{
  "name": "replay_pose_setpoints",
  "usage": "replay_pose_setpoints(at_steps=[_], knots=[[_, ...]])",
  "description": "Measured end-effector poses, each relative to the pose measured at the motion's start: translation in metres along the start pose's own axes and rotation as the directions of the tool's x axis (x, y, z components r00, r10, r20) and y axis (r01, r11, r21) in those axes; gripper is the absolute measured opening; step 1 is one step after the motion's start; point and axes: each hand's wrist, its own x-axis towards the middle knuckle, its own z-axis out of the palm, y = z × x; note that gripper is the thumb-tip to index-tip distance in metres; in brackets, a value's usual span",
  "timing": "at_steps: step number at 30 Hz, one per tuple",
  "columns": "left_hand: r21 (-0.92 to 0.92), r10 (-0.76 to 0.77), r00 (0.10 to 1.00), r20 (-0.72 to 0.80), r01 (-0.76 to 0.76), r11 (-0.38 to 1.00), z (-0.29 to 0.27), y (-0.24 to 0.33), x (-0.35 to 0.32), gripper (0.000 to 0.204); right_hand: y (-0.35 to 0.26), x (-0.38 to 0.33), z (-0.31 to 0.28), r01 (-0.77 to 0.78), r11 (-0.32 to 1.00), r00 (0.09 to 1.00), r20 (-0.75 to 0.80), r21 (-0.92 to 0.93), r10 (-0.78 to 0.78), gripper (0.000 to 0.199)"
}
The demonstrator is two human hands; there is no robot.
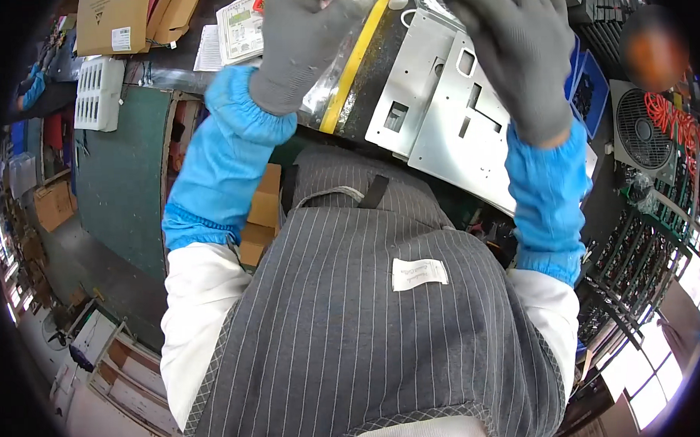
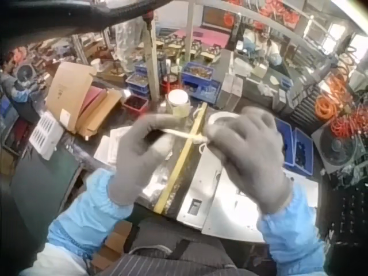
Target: The person is assembling components inside a metal chassis, securing them with screws and cable ties.
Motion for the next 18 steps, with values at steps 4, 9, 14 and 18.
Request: replay_pose_setpoints(at_steps=[4, 9, 14, 18], knots=[[-0.339, -0.519, 0.804, 0.289, 0.593, 0.730, 0.008, -0.016, -0.054, 0.038, -0.061, -0.062, -0.006, -0.009, 0.728, 0.684, 0.527, -0.686, 0.505, 0.030], [-0.434, -0.716, 0.613, 0.335, 0.774, 0.460, 0.037, -0.017, -0.147, 0.034, -0.063, -0.176, -0.003, -0.753, 0.489, 0.301, 0.431, -0.439, 0.851, 0.029], [-0.210, -0.741, 0.610, 0.281, 0.792, 0.573, 0.058, -0.028, -0.186, 0.030, -0.066, -0.212, 0.005, -0.743, 0.586, 0.431, 0.438, -0.324, 0.789, 0.029], [-0.214, -0.736, 0.618, 0.276, 0.786, 0.580, 0.067, -0.030, -0.182, 0.031, -0.065, -0.212, 0.009, -0.929, 0.311, 0.208, 0.412, -0.202, 0.887, 0.028]])
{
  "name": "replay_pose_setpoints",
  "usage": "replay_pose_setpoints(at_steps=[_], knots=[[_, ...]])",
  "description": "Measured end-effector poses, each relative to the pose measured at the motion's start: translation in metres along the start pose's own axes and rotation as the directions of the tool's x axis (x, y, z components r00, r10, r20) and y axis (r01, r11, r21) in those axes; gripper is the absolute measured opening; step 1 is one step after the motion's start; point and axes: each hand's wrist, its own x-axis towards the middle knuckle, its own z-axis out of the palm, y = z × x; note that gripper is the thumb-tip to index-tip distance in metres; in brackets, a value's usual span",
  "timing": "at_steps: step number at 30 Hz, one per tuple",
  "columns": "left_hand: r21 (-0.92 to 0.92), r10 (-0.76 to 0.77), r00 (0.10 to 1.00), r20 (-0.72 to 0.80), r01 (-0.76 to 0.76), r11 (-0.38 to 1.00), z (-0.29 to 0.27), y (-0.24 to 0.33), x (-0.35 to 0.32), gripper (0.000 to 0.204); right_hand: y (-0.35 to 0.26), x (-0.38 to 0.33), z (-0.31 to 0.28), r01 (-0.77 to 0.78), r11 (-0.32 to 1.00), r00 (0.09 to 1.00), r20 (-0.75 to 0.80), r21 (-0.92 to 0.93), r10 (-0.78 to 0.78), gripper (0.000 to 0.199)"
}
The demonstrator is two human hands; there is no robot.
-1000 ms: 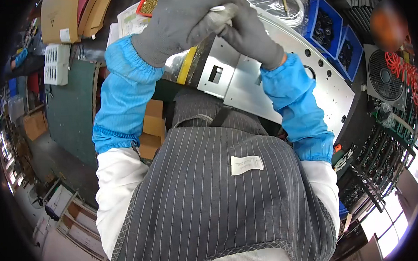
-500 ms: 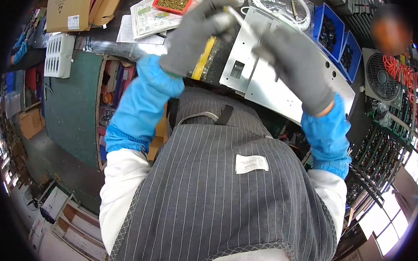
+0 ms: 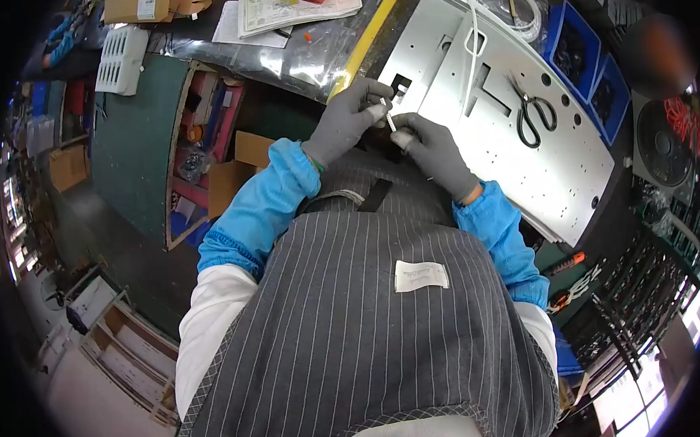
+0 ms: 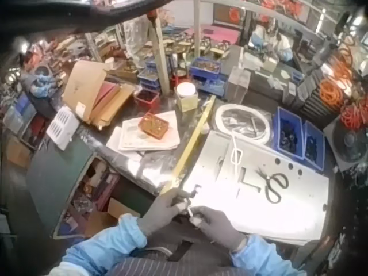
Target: The person is assembling components inside a metal chassis, securing them with screws and cable ties.
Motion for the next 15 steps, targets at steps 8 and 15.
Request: replay_pose_setpoints(at_steps=[8, 15], knots=[[0.114, 0.085, 0.996, -0.035, -0.080, 0.990, -0.009, -0.009, 0.040, 0.039, 0.011, 0.021, 0.017, -0.039, 0.987, 0.915, -0.402, -0.155, -0.027, 0.032], [-0.033, -0.262, 0.954, 0.147, 0.269, 0.963, -0.039, -0.015, 0.070, 0.042, 0.022, 0.047, 0.031, -0.103, 0.967, 0.874, -0.485, -0.234, -0.024, 0.045]])
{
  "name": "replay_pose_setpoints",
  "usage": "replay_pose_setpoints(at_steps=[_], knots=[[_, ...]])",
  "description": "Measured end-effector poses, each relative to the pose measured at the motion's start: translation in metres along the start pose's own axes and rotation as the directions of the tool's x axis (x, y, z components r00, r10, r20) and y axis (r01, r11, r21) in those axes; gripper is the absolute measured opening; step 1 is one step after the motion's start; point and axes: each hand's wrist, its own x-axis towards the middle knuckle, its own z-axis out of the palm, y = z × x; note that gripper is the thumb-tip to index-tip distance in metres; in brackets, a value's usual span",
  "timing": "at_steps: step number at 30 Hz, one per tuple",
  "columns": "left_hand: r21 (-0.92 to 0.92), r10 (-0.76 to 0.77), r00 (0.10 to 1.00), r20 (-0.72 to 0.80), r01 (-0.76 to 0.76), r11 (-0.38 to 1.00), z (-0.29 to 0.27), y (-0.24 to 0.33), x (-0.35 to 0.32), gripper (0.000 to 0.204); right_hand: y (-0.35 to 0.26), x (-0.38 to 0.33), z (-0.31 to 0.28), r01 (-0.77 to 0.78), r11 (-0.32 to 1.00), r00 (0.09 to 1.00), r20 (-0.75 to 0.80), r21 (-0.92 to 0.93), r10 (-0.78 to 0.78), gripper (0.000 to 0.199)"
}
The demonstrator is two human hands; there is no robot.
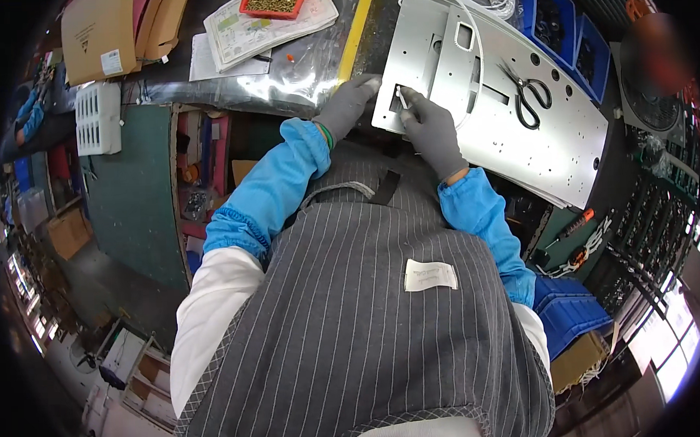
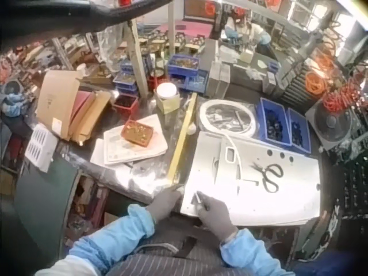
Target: The person is assembling components inside a metal chassis, securing them with screws and cable ties.
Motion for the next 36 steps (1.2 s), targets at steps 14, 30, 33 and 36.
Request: replay_pose_setpoints(at_steps=[14, 30, 33, 36], knots=[[-0.296, -0.128, 0.952, 0.278, 0.212, 0.931, -0.019, -0.023, 0.033, 0.039, -0.017, 0.000, 0.006, -0.077, 0.995, 0.997, -0.027, -0.064, 0.075, 0.039], [-0.277, -0.108, 0.953, 0.282, 0.188, 0.942, -0.025, -0.036, 0.046, 0.037, -0.013, 0.001, 0.009, -0.050, 0.994, 0.997, -0.068, -0.101, 0.043, 0.043], [-0.260, -0.108, 0.952, 0.285, 0.186, 0.948, -0.026, -0.038, 0.047, 0.036, -0.013, 0.001, 0.009, -0.054, 0.993, 0.997, -0.059, -0.102, 0.048, 0.043], [-0.262, -0.124, 0.948, 0.295, 0.204, 0.943, -0.027, -0.040, 0.049, 0.036, -0.013, 0.001, 0.010, -0.038, 0.994, 0.998, -0.063, -0.105, 0.032, 0.044]])
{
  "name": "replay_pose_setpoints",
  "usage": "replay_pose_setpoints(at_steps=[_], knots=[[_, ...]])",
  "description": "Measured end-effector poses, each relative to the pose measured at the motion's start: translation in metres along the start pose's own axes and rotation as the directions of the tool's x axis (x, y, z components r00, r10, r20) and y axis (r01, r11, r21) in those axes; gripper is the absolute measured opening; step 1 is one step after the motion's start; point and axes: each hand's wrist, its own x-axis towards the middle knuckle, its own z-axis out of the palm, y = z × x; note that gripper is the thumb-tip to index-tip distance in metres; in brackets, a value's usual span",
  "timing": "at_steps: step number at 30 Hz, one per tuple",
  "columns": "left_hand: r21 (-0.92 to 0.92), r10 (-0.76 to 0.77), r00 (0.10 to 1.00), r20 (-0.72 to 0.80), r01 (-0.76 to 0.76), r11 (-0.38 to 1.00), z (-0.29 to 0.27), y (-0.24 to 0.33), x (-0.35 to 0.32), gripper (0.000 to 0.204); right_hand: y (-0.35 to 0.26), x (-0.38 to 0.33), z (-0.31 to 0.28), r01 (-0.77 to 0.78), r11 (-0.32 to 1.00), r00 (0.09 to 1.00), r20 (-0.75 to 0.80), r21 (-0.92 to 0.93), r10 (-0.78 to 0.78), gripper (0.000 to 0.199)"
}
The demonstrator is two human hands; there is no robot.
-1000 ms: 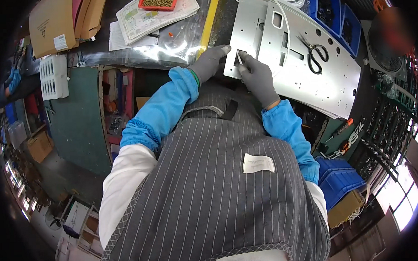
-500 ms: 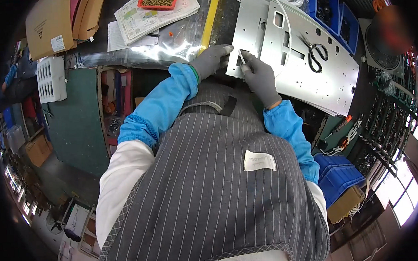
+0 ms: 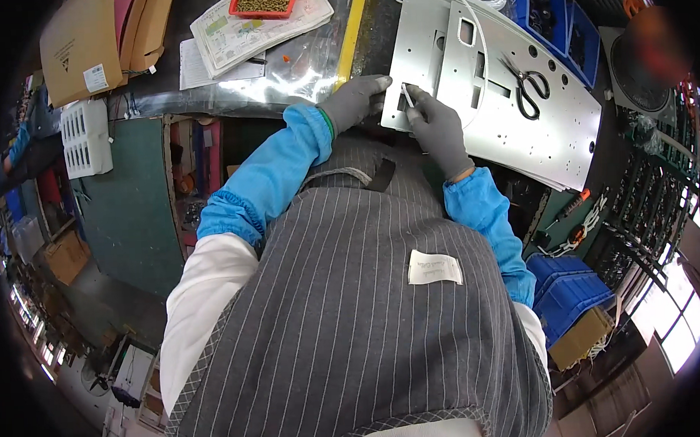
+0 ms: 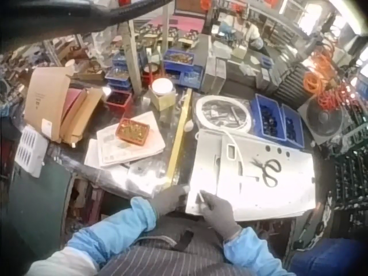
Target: The person is assembling components inside a metal chassis, securing them with screws and cable ties.
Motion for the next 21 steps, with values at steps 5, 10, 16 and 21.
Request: replay_pose_setpoints(at_steps=[5, 10, 16, 21], knots=[[-0.025, 0.013, 1.000, 0.020, -0.013, 1.000, 0.000, 0.000, 0.000, 0.036, 0.002, 0.000, 0.001, -0.001, 1.000, 1.000, -0.009, 0.020, 0.001, 0.043], [-0.008, 0.013, 1.000, 0.008, -0.013, 1.000, 0.003, 0.004, -0.002, 0.037, -0.003, 0.001, -0.002, -0.044, 0.999, 0.999, 0.028, -0.007, 0.044, 0.044], [-0.043, -0.006, 1.000, 0.022, 0.007, 0.999, -0.005, -0.003, 0.005, 0.035, -0.010, 0.003, -0.004, -0.091, 0.995, 0.991, 0.090, -0.046, 0.095, 0.040], [-0.124, -0.024, 0.994, 0.106, 0.037, 0.992, -0.006, -0.004, 0.008, 0.034, 0.001, 0.000, 0.002, -0.017, 1.000, 1.000, -0.001, 0.014, 0.017, 0.041]])
